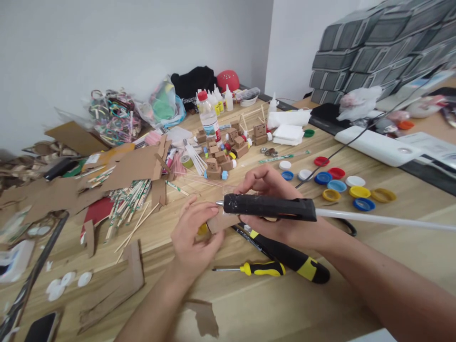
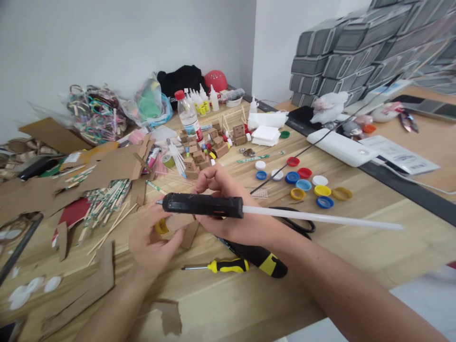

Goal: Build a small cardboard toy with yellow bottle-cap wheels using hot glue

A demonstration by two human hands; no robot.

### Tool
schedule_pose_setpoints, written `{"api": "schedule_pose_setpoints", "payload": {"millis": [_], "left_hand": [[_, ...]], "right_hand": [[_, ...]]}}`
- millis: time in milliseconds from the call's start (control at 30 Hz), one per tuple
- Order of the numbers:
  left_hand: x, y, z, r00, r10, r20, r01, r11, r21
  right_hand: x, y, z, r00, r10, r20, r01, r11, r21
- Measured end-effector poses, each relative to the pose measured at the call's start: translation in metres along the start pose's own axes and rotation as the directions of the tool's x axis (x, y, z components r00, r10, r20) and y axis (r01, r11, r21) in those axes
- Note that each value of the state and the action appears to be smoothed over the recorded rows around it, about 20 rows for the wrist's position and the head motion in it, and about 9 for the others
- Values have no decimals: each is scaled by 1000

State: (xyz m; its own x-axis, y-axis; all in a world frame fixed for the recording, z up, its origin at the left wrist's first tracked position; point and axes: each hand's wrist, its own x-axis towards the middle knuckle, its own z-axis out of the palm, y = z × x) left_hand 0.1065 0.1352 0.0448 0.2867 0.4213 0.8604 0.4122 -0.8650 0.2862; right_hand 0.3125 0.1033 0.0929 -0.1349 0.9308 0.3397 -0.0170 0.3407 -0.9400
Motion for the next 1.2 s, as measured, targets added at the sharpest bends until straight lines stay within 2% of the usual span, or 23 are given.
{"api": "schedule_pose_setpoints", "payload": {"millis": [267,533,1200], "left_hand": [[1,2,2,1000,4,-28,-4,1000,2],[1,0,0,1000,20,0,-20,1000,-3],[-1,2,2,1000,-3,-26,3,1000,1]], "right_hand": [[0,4,1,999,-36,-2,36,999,0],[0,1,1,1000,-19,-2,19,1000,-4],[0,4,0,1000,-24,3,24,1000,-4]]}}
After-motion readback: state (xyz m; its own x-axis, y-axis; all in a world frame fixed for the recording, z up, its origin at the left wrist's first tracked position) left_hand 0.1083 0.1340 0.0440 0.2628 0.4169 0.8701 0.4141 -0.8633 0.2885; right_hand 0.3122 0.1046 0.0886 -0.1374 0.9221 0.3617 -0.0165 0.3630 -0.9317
